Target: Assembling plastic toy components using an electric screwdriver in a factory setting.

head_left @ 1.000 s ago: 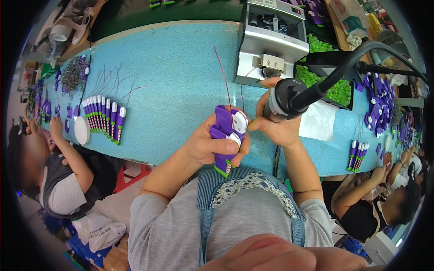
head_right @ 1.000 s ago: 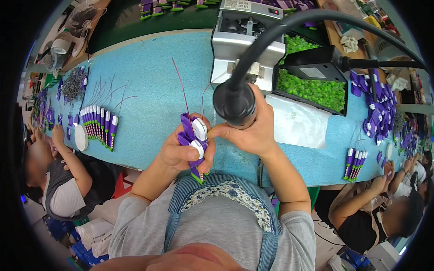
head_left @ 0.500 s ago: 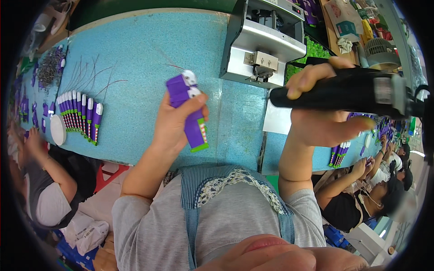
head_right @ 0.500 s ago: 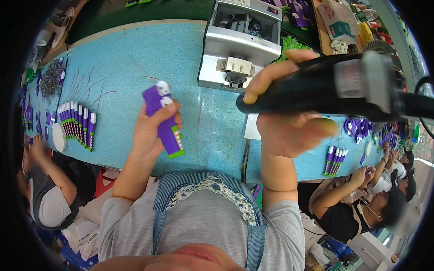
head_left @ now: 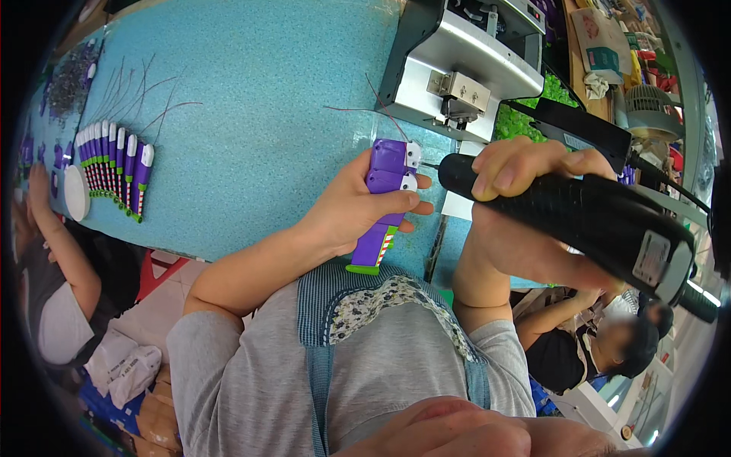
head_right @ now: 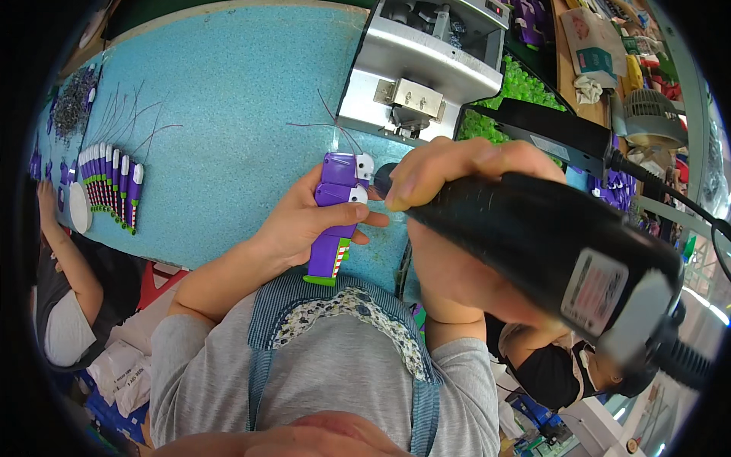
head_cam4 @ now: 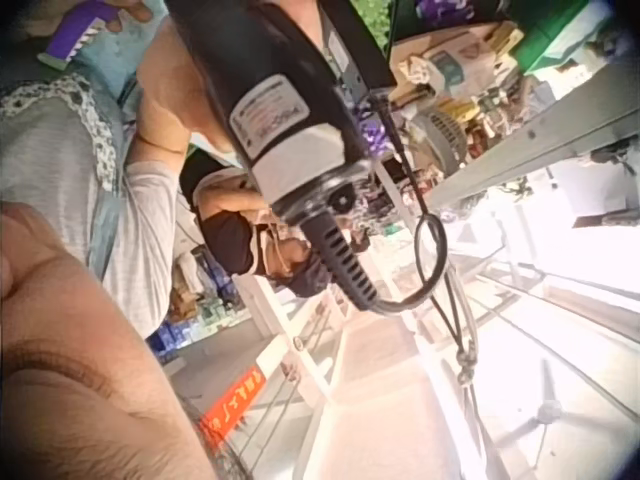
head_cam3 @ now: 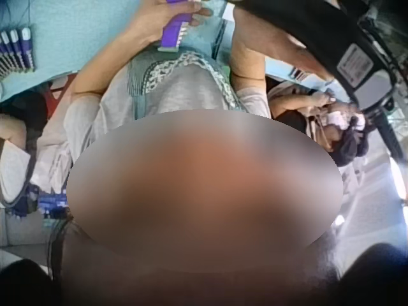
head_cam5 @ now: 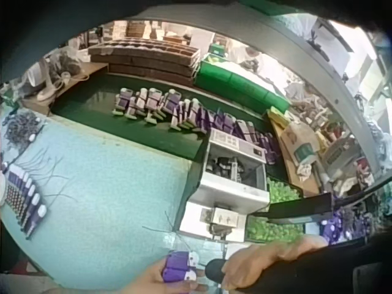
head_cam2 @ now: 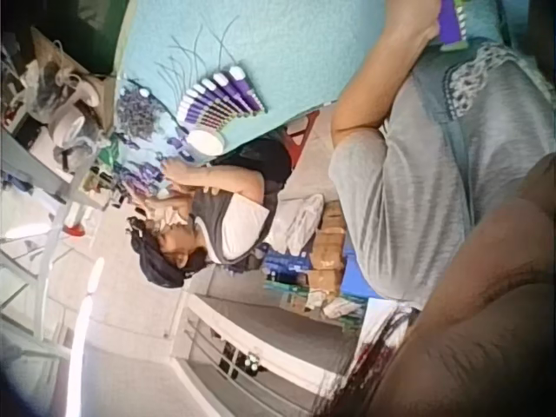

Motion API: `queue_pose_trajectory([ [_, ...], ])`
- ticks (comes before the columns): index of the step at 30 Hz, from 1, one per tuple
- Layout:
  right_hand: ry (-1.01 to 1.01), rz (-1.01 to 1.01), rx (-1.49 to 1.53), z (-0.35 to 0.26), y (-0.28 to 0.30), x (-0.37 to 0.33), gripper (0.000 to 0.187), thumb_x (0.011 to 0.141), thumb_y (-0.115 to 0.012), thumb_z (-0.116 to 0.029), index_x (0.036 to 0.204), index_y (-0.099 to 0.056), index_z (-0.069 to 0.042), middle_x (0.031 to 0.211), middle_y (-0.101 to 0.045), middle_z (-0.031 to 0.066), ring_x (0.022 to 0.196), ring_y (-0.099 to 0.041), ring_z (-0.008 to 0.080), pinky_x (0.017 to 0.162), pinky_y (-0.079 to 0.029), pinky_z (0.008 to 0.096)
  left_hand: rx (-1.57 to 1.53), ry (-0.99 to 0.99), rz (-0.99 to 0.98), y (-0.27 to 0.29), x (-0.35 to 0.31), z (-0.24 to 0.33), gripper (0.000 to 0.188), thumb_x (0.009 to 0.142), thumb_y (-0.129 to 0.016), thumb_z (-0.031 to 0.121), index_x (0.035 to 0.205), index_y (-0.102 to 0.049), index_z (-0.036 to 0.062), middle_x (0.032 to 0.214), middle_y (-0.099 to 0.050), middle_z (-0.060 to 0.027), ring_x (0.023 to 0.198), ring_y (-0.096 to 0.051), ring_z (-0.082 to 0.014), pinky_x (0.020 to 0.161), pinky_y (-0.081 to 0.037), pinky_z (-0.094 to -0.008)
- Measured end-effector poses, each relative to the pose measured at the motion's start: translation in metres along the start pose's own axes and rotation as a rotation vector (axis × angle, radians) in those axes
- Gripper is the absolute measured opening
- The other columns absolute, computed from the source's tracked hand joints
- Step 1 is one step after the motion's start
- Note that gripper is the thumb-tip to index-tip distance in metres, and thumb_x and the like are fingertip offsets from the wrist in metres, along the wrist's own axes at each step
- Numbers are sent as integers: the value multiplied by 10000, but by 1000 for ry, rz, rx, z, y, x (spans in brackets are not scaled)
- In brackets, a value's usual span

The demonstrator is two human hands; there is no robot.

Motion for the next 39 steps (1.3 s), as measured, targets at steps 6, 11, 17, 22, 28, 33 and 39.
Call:
queue_pose_trajectory([
  [6,-27,0,-45,6,-1,-9,926,756,-376,-830,1184,-474,-15,715,-582,177,509,-535,237,514,-444,359,18,32,14,-2,0,-6,459,832,-647,-4,1238,-439,43,1096,-618,-132,940,-665,-290,673,-569,-341],
  [11,-70,11,132,12,5,-15,978,629,-592,-811,1140,-468,13,802,-609,206,678,-596,299,619,-508,381,26,30,7,-4,4,-4,424,835,-619,-21,1207,-431,56,1086,-622,-114,899,-669,-228,657,-552,-322],
  [17,-101,-18,33,17,4,-5,950,735,-363,-853,1228,-487,-51,736,-566,155,537,-532,232,561,-450,363,-13,44,24,0,7,-2,378,839,-655,36,1164,-463,53,1043,-637,-112,868,-675,-226,630,-547,-312],
  [22,-52,-39,45,9,17,36,947,719,-362,-869,1194,-518,-65,806,-602,153,595,-553,241,601,-452,364,-18,63,85,5,15,1,342,821,-723,139,1051,-503,16,916,-632,-116,664,-657,-199,534,-530,-316],
  [28,-88,-63,28,22,24,26,902,755,-330,-848,1165,-543,-73,774,-598,161,590,-565,239,556,-453,344,-85,-20,-18,5,12,-3,394,800,-674,15,1122,-447,27,924,-620,-117,668,-607,-176,555,-511,-324],
  [33,-106,20,20,-2,0,2,913,762,-361,-833,1180,-498,-33,743,-578,156,501,-526,224,526,-447,347,-114,44,30,2,12,-3,406,784,-646,-36,1117,-426,36,930,-617,-120,695,-604,-179,556,-499,-325],
  [39,-91,-38,-28,7,-4,-11,933,748,-395,-829,1218,-472,-26,717,-575,154,489,-530,228,499,-443,350,-110,-1,45,2,13,-6,392,784,-646,-38,1099,-424,34,907,-616,-116,671,-601,-178,533,-491,-324],
])
Point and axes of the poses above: each hand's wrist, its own x-axis towards the middle knuckle, its own y-axis out of the back of the hand, z = x × y, the point moved 6 cm from there along x, towards the middle knuckle
